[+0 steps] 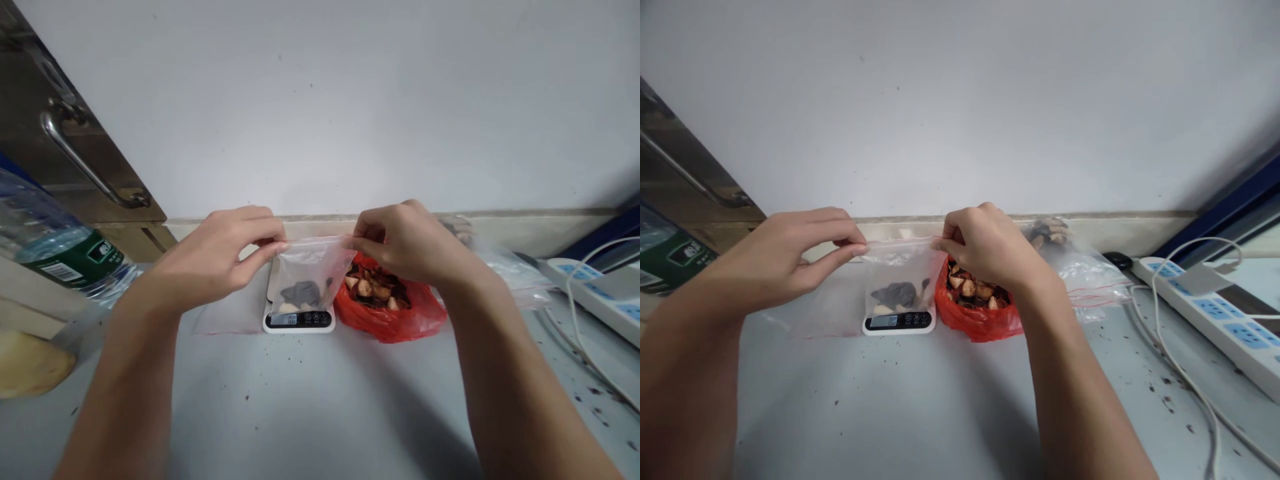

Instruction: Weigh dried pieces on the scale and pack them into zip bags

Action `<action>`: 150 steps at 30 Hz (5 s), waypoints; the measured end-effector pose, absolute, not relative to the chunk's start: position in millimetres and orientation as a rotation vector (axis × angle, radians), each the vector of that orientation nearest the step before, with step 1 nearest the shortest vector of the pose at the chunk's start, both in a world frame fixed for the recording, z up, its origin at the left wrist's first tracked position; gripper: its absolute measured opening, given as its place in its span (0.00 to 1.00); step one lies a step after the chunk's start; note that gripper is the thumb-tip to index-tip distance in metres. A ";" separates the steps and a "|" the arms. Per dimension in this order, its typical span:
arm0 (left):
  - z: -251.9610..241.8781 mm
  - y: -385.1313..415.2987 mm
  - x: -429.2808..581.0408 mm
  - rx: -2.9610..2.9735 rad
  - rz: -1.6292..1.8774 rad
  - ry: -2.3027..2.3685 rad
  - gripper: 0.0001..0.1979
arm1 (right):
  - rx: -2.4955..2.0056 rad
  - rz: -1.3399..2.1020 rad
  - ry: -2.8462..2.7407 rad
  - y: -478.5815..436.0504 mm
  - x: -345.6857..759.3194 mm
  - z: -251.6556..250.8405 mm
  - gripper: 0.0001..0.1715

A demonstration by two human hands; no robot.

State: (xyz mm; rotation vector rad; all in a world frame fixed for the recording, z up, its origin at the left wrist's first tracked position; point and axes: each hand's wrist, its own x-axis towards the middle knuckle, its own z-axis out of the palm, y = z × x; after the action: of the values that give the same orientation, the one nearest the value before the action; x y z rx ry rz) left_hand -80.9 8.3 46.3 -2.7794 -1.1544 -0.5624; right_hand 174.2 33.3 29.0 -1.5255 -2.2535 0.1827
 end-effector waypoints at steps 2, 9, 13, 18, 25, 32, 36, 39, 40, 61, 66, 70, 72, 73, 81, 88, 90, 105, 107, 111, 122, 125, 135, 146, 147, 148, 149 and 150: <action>48.1 7.9 -79.9 -2.760 -0.589 -1.135 0.14 | -1.585 0.141 -2.251 32.4 171.6 28.5 0.15; 51.9 2.7 -76.8 -2.526 -0.852 -1.103 0.12 | -1.503 0.264 -2.296 28.7 170.3 31.1 0.14; 46.2 1.4 -65.8 -2.546 -0.944 -1.041 0.11 | -1.313 0.456 -2.376 24.1 170.4 32.0 0.13; 36.7 -3.9 -39.2 -2.596 -1.020 -0.844 0.14 | -1.214 0.647 -2.569 22.8 166.0 36.6 0.13; 32.0 -11.2 -19.5 -2.627 -1.033 -0.839 0.13 | -1.309 0.215 -2.078 12.7 234.5 44.1 0.25; 7.2 2.3 -7.6 -2.980 -0.619 -0.859 0.15 | -1.573 -0.152 -2.194 10.6 325.9 -4.1 0.34; 3.5 5.9 -5.1 -3.071 -0.503 -0.985 0.16 | -1.590 0.199 -2.293 10.7 337.3 -14.0 0.39; 8.0 6.8 -9.1 -3.145 -0.397 -1.204 0.17 | -1.535 0.135 -2.160 8.6 323.8 8.3 0.34; 10.7 6.5 -11.5 -3.169 -0.350 -1.292 0.17 | -1.498 0.085 -2.111 7.7 315.4 19.1 0.30; 18.1 18.2 -109.8 -2.679 0.395 -2.456 0.11 | -1.844 0.995 -2.311 44.3 164.1 -4.2 0.12; -5.0 27.4 -119.4 -2.545 0.676 -2.558 0.18 | -1.919 0.921 -2.306 45.9 157.8 -12.8 0.17; -18.3 30.7 -113.5 -2.531 0.717 -2.558 0.30 | -1.940 0.979 -2.303 45.1 159.3 -13.5 0.19; -20.5 31.8 -110.0 -2.514 0.754 -2.548 0.32 | -1.904 0.989 -2.348 44.3 161.0 -12.5 0.14; -20.3 32.3 -109.0 -2.516 0.770 -2.543 0.30 | -1.896 0.988 -2.370 44.1 161.5 -11.9 0.13; -4.1 30.3 -122.7 -2.600 0.673 -2.564 0.10 | -1.837 0.751 -2.462 46.6 154.8 -15.0 0.14; 18.2 20.8 -122.9 -2.532 -0.098 -2.426 0.09 | -1.911 0.701 -2.510 44.2 153.7 -14.6 0.13; 23.2 19.2 -115.3 -2.532 -0.443 -2.299 0.09 | -1.943 0.745 -2.493 45.3 153.7 -15.9 0.14; -1.2 25.4 -65.7 -2.763 -0.514 -1.906 0.09 | -1.929 0.908 -2.275 51.1 172.4 -16.8 0.21; 2.4 24.6 -71.9 -2.719 -0.261 -2.029 0.09 | -1.840 0.870 -2.265 53.0 179.7 -14.9 0.22; 12.3 21.1 -98.6 -2.648 0.178 -2.360 0.15 | -1.760 0.679 -2.292 54.6 197.2 -2.0 0.24; 10.2 24.3 -114.9 -2.641 0.488 -2.498 0.25 | -0.964 0.856 -2.254 39.1 134.6 -4.1 0.25; 7.5 26.4 -117.9 -2.564 0.545 -2.533 0.29 | -1.138 0.717 -2.442 43.8 109.0 -16.7 0.30; -7.9 33.6 -117.6 -2.572 0.755 -2.559 0.31 | -1.104 0.696 -2.670 47.7 108.0 -29.0 0.30; 3.6 26.3 -103.9 -2.640 0.431 -2.483 0.20 | -1.466 0.585 -2.338 37.9 159.1 13.4 0.09; 4.5 25.3 -102.7 -2.667 0.398 -2.475 0.19 | -1.547 0.575 -2.341 37.8 167.0 15.2 0.09; 5.3 24.7 -101.5 -2.691 0.370 -2.468 0.18 | -1.636 0.599 -2.352 37.9 174.0 15.5 0.11; 5.7 24.4 -99.9 -2.704 0.344 -2.459 0.18 | -1.728 0.664 -2.361 38.3 179.7 14.6 0.13; 5.8 24.5 -98.1 -2.707 0.314 -2.442 0.18 | -1.821 0.753 -2.370 38.9 183.9 12.7 0.15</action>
State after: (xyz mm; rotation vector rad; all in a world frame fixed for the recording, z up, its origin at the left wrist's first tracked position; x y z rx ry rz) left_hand -98.1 24.5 5.8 -2.7073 -2.4422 0.3135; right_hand 183.9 38.9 12.7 -1.8213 -2.3697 0.7526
